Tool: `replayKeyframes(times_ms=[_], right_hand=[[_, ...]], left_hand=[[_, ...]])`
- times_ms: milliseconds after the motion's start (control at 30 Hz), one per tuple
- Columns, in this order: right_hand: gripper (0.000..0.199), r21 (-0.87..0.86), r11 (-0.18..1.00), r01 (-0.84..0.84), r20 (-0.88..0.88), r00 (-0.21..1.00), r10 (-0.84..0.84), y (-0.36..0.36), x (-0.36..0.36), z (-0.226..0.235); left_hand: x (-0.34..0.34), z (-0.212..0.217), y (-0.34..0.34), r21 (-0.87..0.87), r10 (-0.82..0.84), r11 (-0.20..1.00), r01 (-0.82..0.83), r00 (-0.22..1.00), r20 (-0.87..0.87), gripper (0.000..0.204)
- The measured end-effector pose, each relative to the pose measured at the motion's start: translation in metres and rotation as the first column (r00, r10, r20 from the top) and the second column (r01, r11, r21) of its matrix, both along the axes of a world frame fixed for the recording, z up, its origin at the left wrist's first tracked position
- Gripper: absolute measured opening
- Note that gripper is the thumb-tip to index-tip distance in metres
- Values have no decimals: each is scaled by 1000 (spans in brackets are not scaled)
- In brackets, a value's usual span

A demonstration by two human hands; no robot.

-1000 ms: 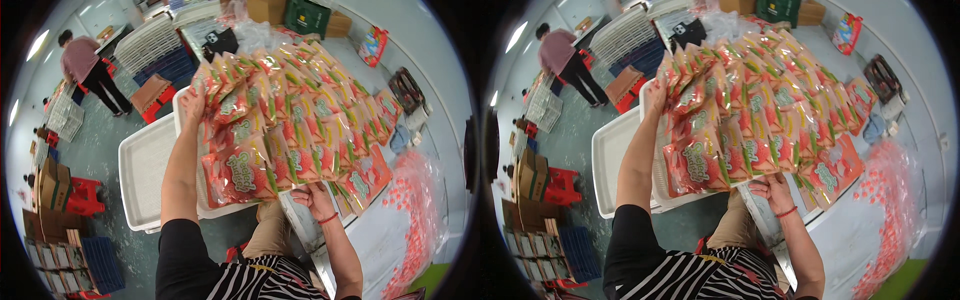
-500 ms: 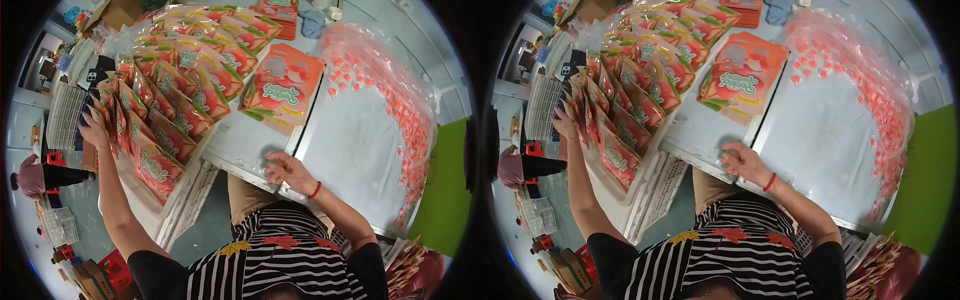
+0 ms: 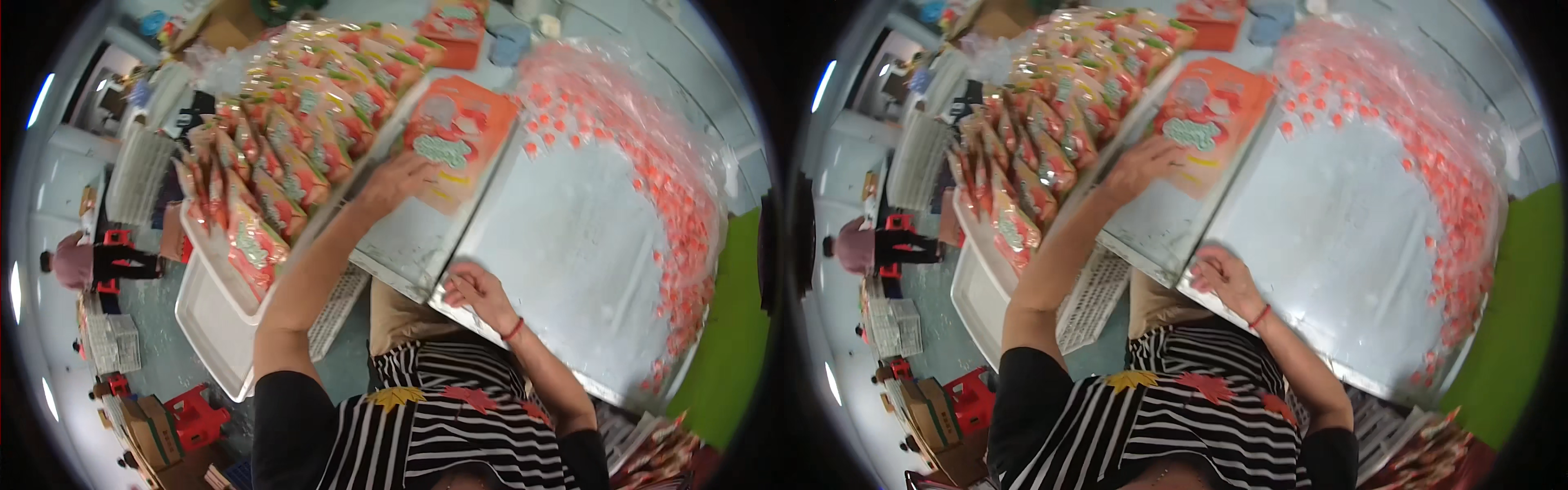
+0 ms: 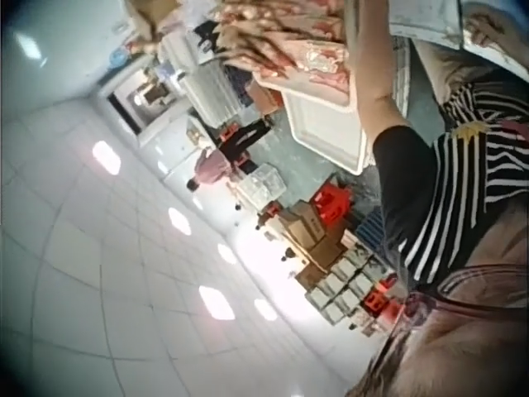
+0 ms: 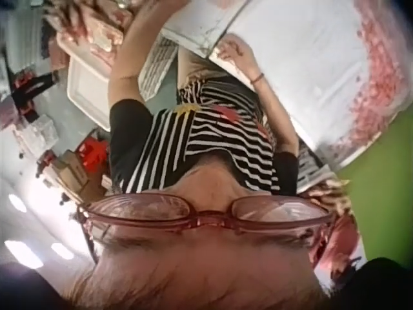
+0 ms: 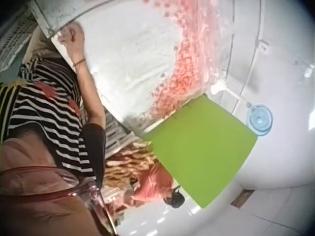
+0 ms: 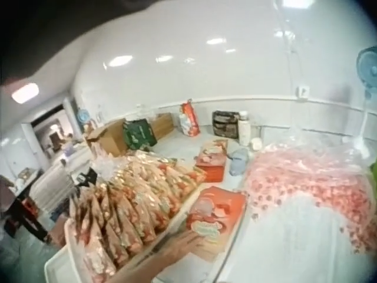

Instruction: Packaging small gummy candies into branded plastic bags and placing them on a tray.

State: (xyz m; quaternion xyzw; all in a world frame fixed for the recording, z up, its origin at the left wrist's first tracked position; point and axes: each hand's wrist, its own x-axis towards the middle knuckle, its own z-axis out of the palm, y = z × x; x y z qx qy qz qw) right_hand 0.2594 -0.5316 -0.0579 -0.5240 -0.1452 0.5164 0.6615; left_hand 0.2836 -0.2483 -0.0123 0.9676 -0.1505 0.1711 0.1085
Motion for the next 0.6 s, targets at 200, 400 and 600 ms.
replayKeyframes(times_ms=[200, 400, 600], right_hand=[[26, 9, 1000, 2, 22, 1000, -2, -6, 3, -8], [27, -19, 1000, 17, 52, 999, -16, -1, -3, -10], [25, -91, 995, 28, 111, 994, -18, 2, -1, -7]], left_hand=[[7, -1, -11, 105, -84, 992, 73, 990, 109, 32], [13, -12, 2, 84, -27, 996, 27, 1000, -6, 15], [25, -28, -4, -55, 65, 996, -69, 995, -76, 11]])
